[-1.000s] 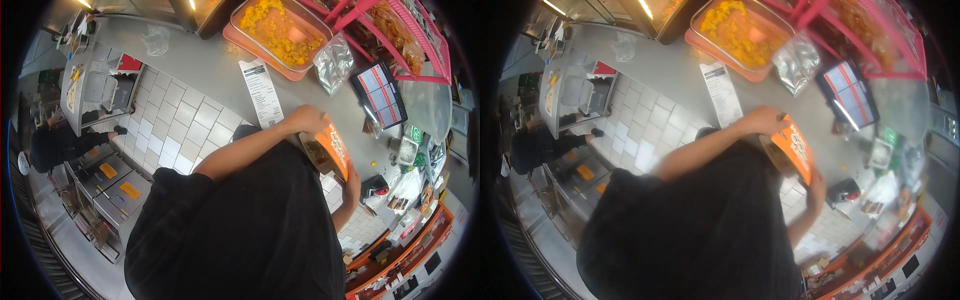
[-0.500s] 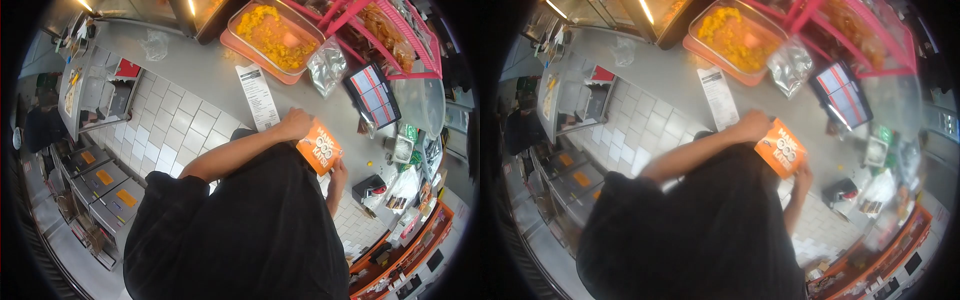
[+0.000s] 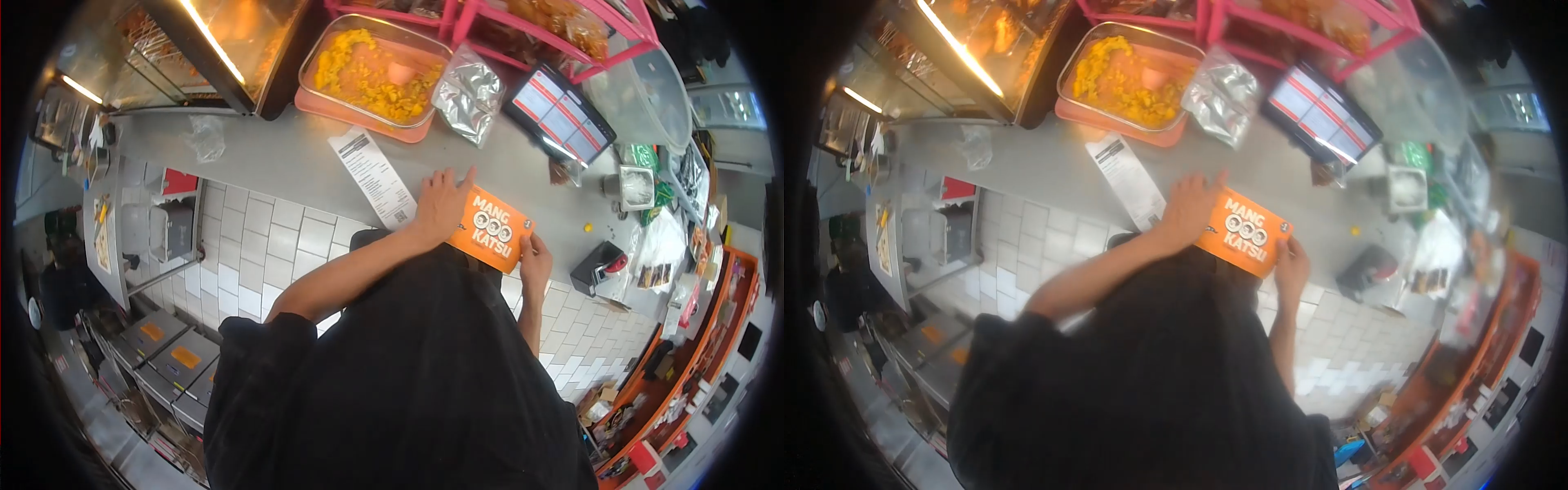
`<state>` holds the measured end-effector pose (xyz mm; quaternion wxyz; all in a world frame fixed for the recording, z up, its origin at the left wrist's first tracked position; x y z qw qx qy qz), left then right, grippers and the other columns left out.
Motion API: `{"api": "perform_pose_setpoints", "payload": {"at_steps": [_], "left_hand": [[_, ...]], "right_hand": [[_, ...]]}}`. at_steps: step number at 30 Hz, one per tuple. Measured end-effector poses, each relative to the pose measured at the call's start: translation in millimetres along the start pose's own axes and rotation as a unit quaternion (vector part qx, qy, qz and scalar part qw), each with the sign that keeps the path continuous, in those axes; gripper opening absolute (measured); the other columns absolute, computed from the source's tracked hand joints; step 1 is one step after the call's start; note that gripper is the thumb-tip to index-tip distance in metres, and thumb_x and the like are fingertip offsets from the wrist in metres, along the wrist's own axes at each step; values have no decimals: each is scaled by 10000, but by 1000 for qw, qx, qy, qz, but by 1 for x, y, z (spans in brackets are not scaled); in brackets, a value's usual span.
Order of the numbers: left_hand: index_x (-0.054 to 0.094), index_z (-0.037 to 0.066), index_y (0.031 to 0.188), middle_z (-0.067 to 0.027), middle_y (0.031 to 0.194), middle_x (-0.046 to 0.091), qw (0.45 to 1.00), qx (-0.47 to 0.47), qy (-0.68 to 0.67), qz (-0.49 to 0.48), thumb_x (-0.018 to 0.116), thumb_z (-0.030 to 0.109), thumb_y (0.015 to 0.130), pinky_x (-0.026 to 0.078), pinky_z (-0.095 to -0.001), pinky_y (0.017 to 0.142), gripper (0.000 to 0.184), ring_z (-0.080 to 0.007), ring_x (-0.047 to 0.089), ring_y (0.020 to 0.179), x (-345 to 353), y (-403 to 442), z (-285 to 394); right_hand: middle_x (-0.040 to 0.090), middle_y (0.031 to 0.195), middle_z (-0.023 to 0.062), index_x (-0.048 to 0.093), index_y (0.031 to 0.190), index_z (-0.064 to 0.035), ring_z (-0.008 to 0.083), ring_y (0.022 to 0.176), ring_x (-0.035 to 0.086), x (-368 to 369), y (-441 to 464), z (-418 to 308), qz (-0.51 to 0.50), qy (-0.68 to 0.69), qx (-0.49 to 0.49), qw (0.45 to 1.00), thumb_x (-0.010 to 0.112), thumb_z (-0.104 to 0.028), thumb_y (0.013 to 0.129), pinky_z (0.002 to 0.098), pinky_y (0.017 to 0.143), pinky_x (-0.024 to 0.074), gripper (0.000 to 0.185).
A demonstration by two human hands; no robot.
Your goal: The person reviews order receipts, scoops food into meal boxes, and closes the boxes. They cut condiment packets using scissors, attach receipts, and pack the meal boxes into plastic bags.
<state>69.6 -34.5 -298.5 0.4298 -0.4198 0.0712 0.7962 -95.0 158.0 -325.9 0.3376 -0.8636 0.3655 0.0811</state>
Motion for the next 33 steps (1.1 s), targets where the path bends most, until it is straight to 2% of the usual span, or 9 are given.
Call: {"api": "perform_pose_setpoints", "payload": {"at_steps": [2,4,6,8,10,11,18,28,33], "left_hand": [[493,60,1358,-225,1284,504,991,53,110,50,529,105,879,404,-490,1003,483,-368,485,1229,1,-1,5],[392,109,1452,-216,1442,408,934,329,127,53,514,97,873,305,-548,1096,591,-351,317,1402,29,-2,2],[377,122,1466,-217,1506,307,915,353,195,4,577,172,863,258,-584,1109,637,-381,242,1431,23,5,-1],[361,134,1479,-218,1570,207,884,380,265,-51,640,248,853,211,-621,1122,695,-411,166,1461,18,4,-1],[344,167,1492,-216,1580,158,911,393,78,-100,702,347,821,184,-675,1103,782,-454,129,1452,5,-5,11],[321,197,1504,-219,1587,106,907,383,117,-135,729,425,793,188,-679,1100,850,-466,104,1451,7,-4,15],[334,270,1495,-210,1587,120,866,427,197,-168,717,292,823,228,-711,1063,774,-536,147,1402,13,-4,19],[560,401,1326,1,1574,281,860,479,96,-145,687,422,824,158,-729,1046,519,-485,184,1391,13,-7,17],[560,418,1316,12,1557,295,843,488,203,-95,678,439,825,162,-752,1020,505,-465,206,1385,13,-9,30]], "right_hand": [[599,1220,157,565,1314,-22,228,985,648,-2,-9,-17,121,-149,-101,976,660,-240,910,328,807,537,468],[514,1340,164,533,1367,-80,282,1151,581,-10,-16,-28,132,-141,-138,972,742,-277,839,383,931,492,601],[457,1431,156,531,1370,-98,314,1331,436,1,-37,-57,-32,-258,-426,866,794,-215,744,415,1062,393,689],[430,1455,161,526,1376,-114,329,1365,386,0,-40,-53,-35,-292,-433,852,799,-254,720,439,1099,340,724],[402,1480,167,520,1382,-130,345,1399,336,-2,-38,-48,-42,-327,-443,834,803,-292,696,463,1135,288,759],[380,1496,170,504,1392,-137,359,1403,329,-1,-39,-44,-51,-356,-466,809,767,-339,735,469,1123,314,736],[398,1491,130,502,1375,-139,373,1399,339,4,-32,-23,-36,-393,-554,733,674,-327,811,426,1088,414,619],[268,1572,91,496,1398,-356,371,1455,200,-11,-43,-13,-137,-315,-505,792,619,-253,907,488,1161,277,516],[404,1501,65,542,1339,-191,369,1410,317,2,-46,6,-11,-296,-540,788,662,-130,869,476,1110,366,488]]}}
Point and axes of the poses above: each hand's wrist, its own y-axis towards the middle knuckle, its own x-axis out of the palm, z = x × y, the point moved 5 cm from there along y, towards the middle knuckle
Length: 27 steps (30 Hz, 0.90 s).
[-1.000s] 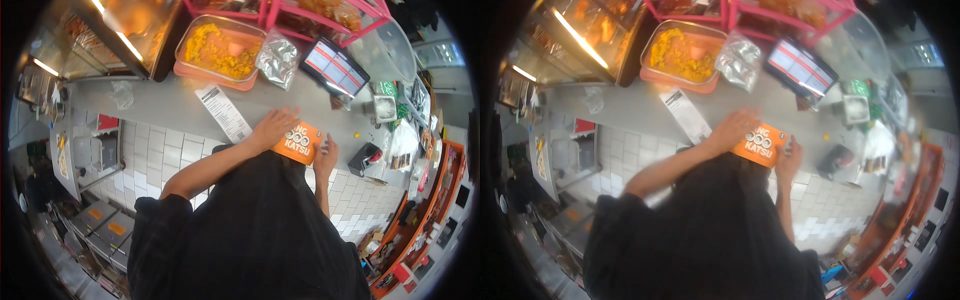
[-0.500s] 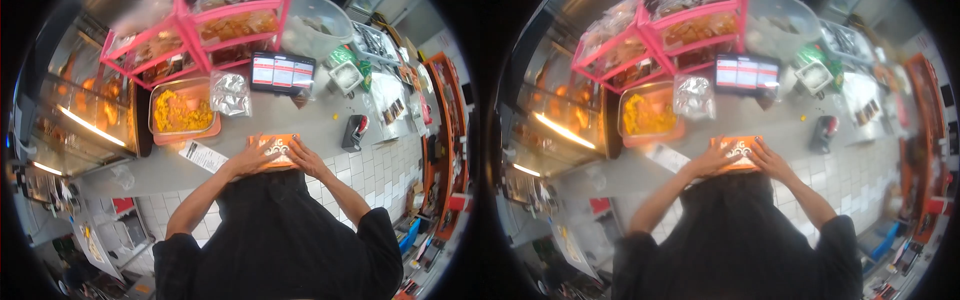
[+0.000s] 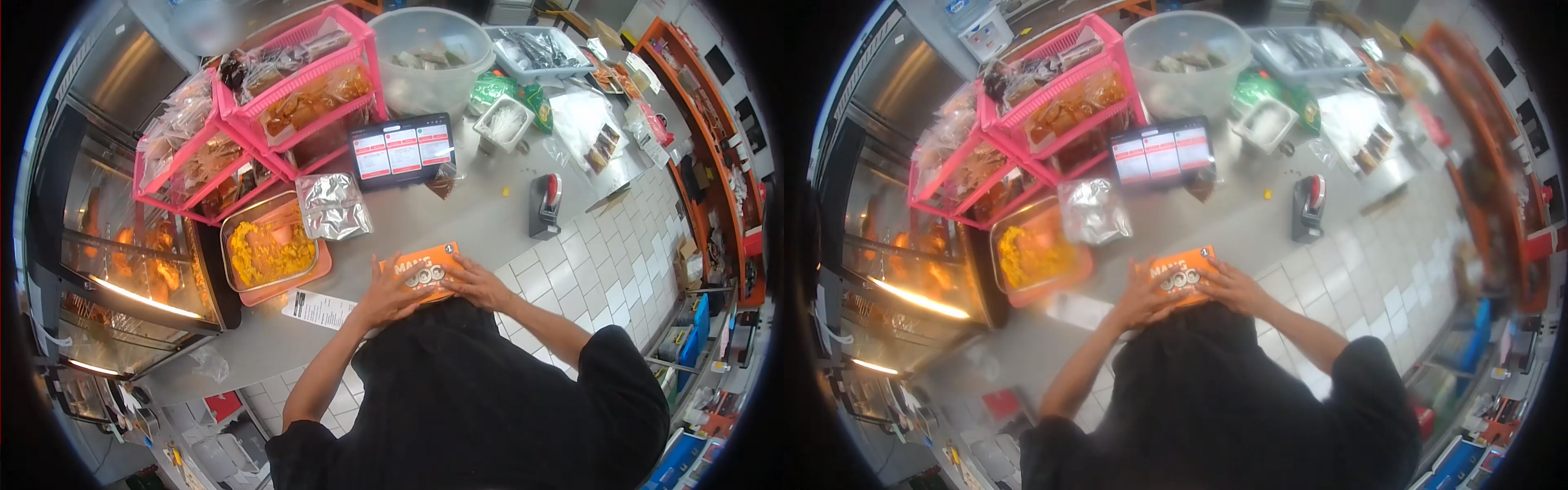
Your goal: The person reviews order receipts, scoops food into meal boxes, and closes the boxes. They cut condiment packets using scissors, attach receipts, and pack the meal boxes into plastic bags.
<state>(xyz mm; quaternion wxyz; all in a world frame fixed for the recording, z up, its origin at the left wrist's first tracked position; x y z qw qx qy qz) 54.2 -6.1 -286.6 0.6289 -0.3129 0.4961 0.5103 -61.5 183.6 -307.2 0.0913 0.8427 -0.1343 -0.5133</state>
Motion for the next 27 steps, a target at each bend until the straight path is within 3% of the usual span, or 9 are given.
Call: {"api": "perform_pose_setpoints", "payload": {"at_steps": [4,6,7,9,10,13,15,16,27], "left_hand": [[556,432,1312,17,1547,298,1000,9,4,-5,677,423,831,168,-747,1022,496,-465,211,1380,6,4,-3],[550,445,1311,13,1547,294,999,25,-16,21,687,390,827,181,-735,1025,505,-470,220,1370,5,6,-7],[550,445,1311,13,1547,294,999,22,-14,24,687,390,827,181,-735,1025,505,-470,220,1370,5,7,-8],[563,421,1303,-10,1527,327,999,10,-49,12,703,365,815,166,-747,1034,511,-465,236,1360,2,6,-6],[563,421,1303,-10,1527,327,999,6,-48,9,703,365,815,166,-747,1034,511,-465,236,1360,-1,7,-4],[596,345,1269,-42,1426,427,999,-14,-43,11,750,355,766,142,-759,1048,526,-442,266,1343,-1,22,2],[631,260,1201,-66,1292,499,998,-39,-57,12,789,337,706,115,-753,1074,525,-424,312,1314,2,33,2],[631,260,1201,-66,1292,499,997,-44,-56,12,789,337,706,115,-753,1074,525,-424,312,1314,3,38,0],[655,212,1158,-80,1208,539,985,-15,-129,111,782,346,673,260,-568,1035,519,-390,374,1251,11,46,-2]], "right_hand": [[494,1429,81,592,1278,-156,355,1376,383,0,-4,0,-11,38,52,998,644,-87,877,458,1088,393,410],[609,1279,113,644,1188,-97,339,1257,517,-14,-14,19,58,151,125,979,631,-53,880,425,1024,437,311],[641,1195,121,657,1153,-70,331,1175,562,-34,-24,32,167,61,163,970,634,-62,884,412,987,449,271],[665,1063,138,664,1065,-11,316,1006,611,-93,-35,42,396,-137,249,873,629,-89,894,400,900,463,191],[660,989,122,647,1039,8,311,974,618,-115,-49,59,457,-112,373,799,635,-109,916,393,895,472,170],[630,1061,119,635,1099,-10,270,1002,601,-137,-115,118,487,-276,427,710,626,-231,937,413,874,474,274],[597,1039,78,635,1099,-19,238,985,592,-106,-151,178,400,191,615,652,601,-316,948,458,849,490,335],[567,978,40,637,1094,-28,216,934,583,-103,-146,170,359,275,567,688,584,-365,947,489,837,502,371],[615,955,81,634,1020,3,232,911,589,-91,-156,178,450,468,485,585,622,-183,936,468,794,533,204]]}}
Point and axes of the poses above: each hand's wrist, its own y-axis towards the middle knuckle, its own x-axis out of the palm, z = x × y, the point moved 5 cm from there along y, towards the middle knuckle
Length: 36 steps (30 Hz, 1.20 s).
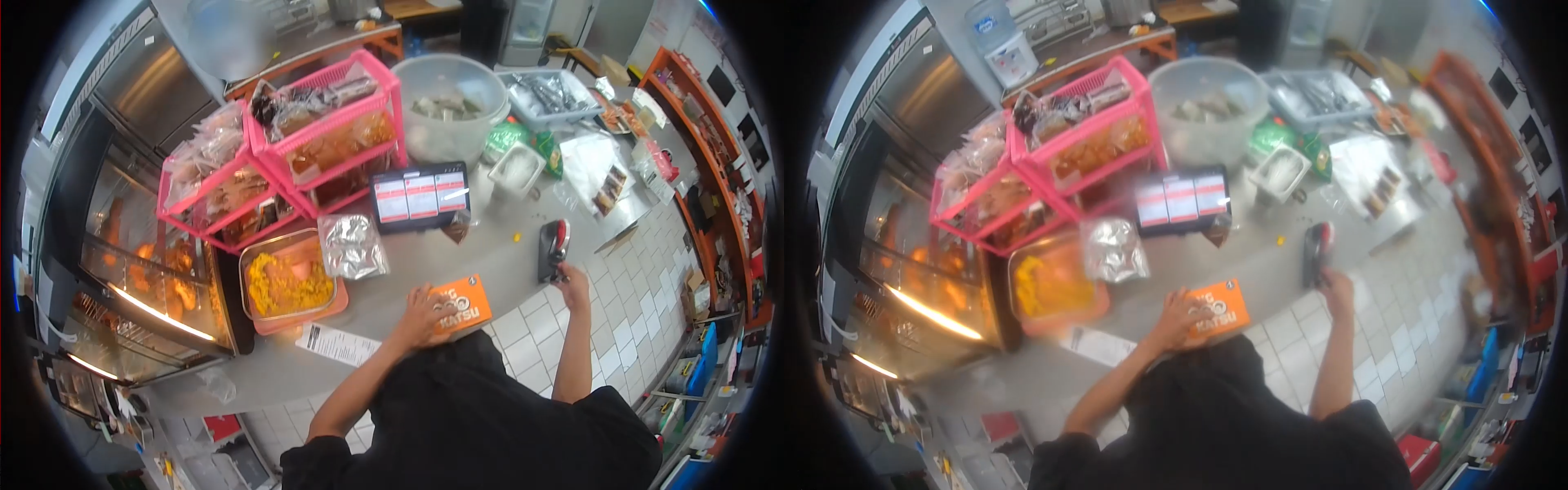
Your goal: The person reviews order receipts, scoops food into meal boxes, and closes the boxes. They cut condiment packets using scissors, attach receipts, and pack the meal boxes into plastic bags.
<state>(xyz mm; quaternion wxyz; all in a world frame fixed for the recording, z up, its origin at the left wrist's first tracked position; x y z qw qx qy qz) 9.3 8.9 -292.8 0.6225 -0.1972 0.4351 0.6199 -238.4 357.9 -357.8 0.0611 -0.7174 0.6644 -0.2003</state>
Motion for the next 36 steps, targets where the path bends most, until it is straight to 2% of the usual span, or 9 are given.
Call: {"api": "perform_pose_setpoints", "payload": {"at_steps": [7,11,13,17,19,23,28,31,36], "left_hand": [[641,226,1164,-60,1275,518,999,-15,-31,-9,781,321,666,252,-565,1034,526,-387,342,1286,-3,1,1],[645,221,1158,-61,1230,527,1000,-9,-19,-5,784,331,676,270,-541,1003,514,-369,371,1241,-3,1,1],[651,213,1154,-64,1198,534,1000,3,-7,8,785,339,687,287,-525,974,502,-358,395,1204,-6,2,3],[645,218,1158,-64,1223,527,1000,-10,-26,0,781,330,681,274,-544,1007,508,-379,369,1247,-4,1,2],[639,224,1167,-64,1247,522,999,-24,-45,-10,777,322,674,259,-566,1038,521,-399,344,1285,0,1,-3],[662,208,1160,-85,1234,525,999,-19,-2,28,773,339,688,265,-562,1030,502,-407,356,1265,7,0,-6],[653,199,1155,-99,1249,529,996,-62,-8,56,790,356,684,283,-553,1001,515,-406,369,1243,3,16,0],[638,205,1169,-97,1248,507,994,-88,3,61,790,362,684,279,-559,999,532,-415,354,1246,9,21,4],[654,210,1127,-79,1208,524,990,-114,27,85,805,333,672,302,-527,957,496,-378,383,1195,10,37,11]], "right_hand": [[613,941,-18,449,1390,28,112,954,566,18,-34,0,-8,118,-42,992,563,-185,950,467,966,442,502],[612,910,-24,423,1405,33,98,943,566,17,-44,7,-21,133,-71,988,555,-155,938,447,985,430,521],[489,1392,109,623,1080,50,223,1162,541,4,-38,18,-28,159,-100,982,590,-125,920,501,1032,441,239],[424,1450,122,632,979,46,228,1161,542,1,-36,24,-18,141,-73,987,587,-131,920,499,1058,428,192],[625,1009,33,590,1198,31,130,989,580,5,-40,19,-14,49,-118,992,562,-140,923,421,975,452,325],[621,1113,80,660,999,12,149,1007,584,-17,-38,22,14,-227,-101,968,577,-149,923,367,911,486,197],[661,762,116,711,921,9,213,706,658,12,-65,-18,95,-511,-122,846,590,-172,887,306,665,495,221],[641,783,41,676,1132,-21,119,701,582,63,-95,-9,-31,-329,-58,942,599,-79,881,235,642,469,269],[629,772,77,361,1410,-21,110,694,567,159,-153,3,-178,-192,8,965,617,-60,905,232,631,459,567]]}}
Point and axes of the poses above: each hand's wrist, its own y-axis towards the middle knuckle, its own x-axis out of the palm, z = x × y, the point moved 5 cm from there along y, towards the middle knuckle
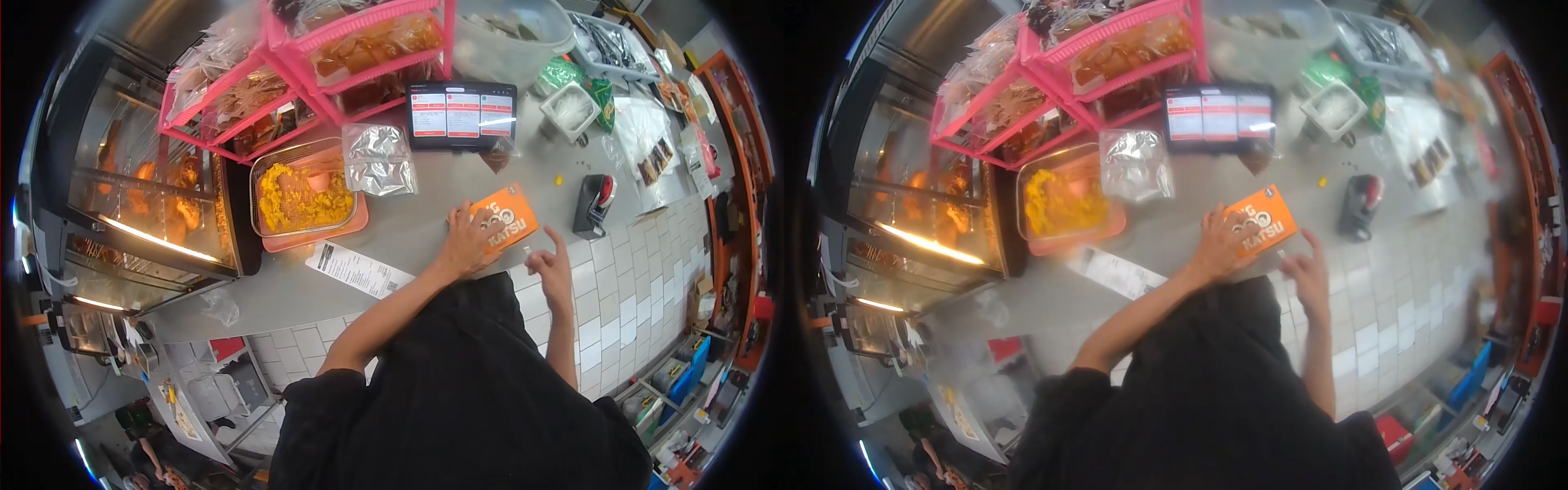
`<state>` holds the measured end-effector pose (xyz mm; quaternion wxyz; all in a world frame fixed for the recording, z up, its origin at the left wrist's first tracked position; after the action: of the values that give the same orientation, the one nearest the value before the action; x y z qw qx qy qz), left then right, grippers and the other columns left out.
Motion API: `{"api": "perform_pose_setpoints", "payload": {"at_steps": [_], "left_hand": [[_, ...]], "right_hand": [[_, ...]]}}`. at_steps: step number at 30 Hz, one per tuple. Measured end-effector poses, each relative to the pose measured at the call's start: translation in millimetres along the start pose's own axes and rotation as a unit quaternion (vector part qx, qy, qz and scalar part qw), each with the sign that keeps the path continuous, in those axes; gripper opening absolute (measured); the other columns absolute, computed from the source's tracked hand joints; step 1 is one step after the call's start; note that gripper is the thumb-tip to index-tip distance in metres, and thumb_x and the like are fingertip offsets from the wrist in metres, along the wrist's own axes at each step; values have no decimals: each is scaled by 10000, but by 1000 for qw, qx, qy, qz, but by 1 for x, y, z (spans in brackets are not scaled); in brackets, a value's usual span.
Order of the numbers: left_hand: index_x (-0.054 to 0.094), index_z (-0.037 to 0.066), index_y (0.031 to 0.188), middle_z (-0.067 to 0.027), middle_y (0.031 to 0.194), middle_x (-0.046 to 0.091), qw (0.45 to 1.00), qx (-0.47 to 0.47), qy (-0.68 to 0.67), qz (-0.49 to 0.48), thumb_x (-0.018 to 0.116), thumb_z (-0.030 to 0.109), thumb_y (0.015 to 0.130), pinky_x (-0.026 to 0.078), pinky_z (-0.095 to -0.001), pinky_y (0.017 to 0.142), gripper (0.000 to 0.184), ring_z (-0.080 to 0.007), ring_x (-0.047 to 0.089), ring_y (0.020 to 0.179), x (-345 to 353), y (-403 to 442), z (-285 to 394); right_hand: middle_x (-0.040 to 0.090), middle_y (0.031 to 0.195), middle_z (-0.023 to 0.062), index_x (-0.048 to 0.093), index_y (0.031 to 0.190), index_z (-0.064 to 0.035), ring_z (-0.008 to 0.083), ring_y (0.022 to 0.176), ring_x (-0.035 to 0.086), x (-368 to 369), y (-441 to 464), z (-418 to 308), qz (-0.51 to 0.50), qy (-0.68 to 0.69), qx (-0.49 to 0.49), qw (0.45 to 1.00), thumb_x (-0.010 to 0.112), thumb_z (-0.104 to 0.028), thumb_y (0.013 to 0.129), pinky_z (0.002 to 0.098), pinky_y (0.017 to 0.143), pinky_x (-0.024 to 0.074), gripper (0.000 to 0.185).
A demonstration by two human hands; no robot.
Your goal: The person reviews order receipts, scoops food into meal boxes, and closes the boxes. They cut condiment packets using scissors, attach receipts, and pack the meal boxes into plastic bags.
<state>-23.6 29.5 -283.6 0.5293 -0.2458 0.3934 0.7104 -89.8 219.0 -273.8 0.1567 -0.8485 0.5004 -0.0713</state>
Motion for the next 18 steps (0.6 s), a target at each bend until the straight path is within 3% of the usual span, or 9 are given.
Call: {"api": "perform_pose_setpoints", "payload": {"at_steps": [4,7,9,11,13,15,17,18], "left_hand": [[651,204,1129,-70,1209,525,1000,7,21,8,802,332,673,306,-530,947,497,-378,385,1193,3,2,0],[630,183,1164,-101,1263,495,1000,8,-7,-17,789,328,687,283,-559,975,523,-440,337,1235,11,1,-3],[632,157,1158,-106,1280,494,999,25,11,28,790,339,685,279,-569,977,531,-451,333,1239,15,-1,-4],[634,150,1157,-110,1278,499,1000,17,-1,0,787,340,688,276,-571,983,529,-456,334,1240,15,-3,0],[643,142,1158,-127,1269,517,1000,-10,4,-16,783,332,687,272,-570,1007,527,-450,339,1248,15,1,-2],[641,141,1161,-130,1265,521,1000,-5,-4,-19,787,324,683,271,-570,1016,532,-443,345,1249,15,-3,-3],[635,131,1165,-129,1262,525,1000,20,-12,-6,794,308,679,271,-573,1031,541,-425,370,1245,17,-3,-5],[625,127,1173,-127,1267,522,999,29,-33,-3,801,314,668,275,-575,1030,566,-431,383,1238,18,-4,-7]], "right_hand": [[640,763,102,353,1297,-27,107,657,562,28,11,26,25,74,17,997,649,-49,890,237,583,445,504],[665,765,108,345,1088,-62,118,591,561,33,27,56,44,-6,7,999,669,-69,890,241,515,425,379],[666,764,112,345,1090,-58,119,600,570,26,34,76,77,-81,1,994,672,-73,889,244,515,428,384],[667,763,115,345,1091,-54,121,608,579,26,30,77,101,-153,-6,983,676,-77,888,246,514,432,389],[666,774,104,351,1081,-48,122,621,589,31,30,73,92,-92,62,990,683,-85,883,252,524,449,388],[648,764,82,369,1057,-40,129,634,595,30,35,83,99,-86,37,991,684,-70,865,251,551,468,369],[583,770,62,450,973,-30,155,721,584,41,24,50,118,-79,-20,990,717,-96,808,307,656,500,321],[570,791,66,478,972,-20,161,740,567,42,20,41,145,-63,21,987,726,-108,797,330,709,506,316]]}}
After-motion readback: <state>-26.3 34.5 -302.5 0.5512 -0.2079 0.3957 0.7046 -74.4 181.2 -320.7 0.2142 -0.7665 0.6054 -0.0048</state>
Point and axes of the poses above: each hand's wrist, its own y-axis towards the middle knuckle, its own x-axis out of the palm, z = x × y, the point moved 5 cm from there along y, towards the middle knuckle
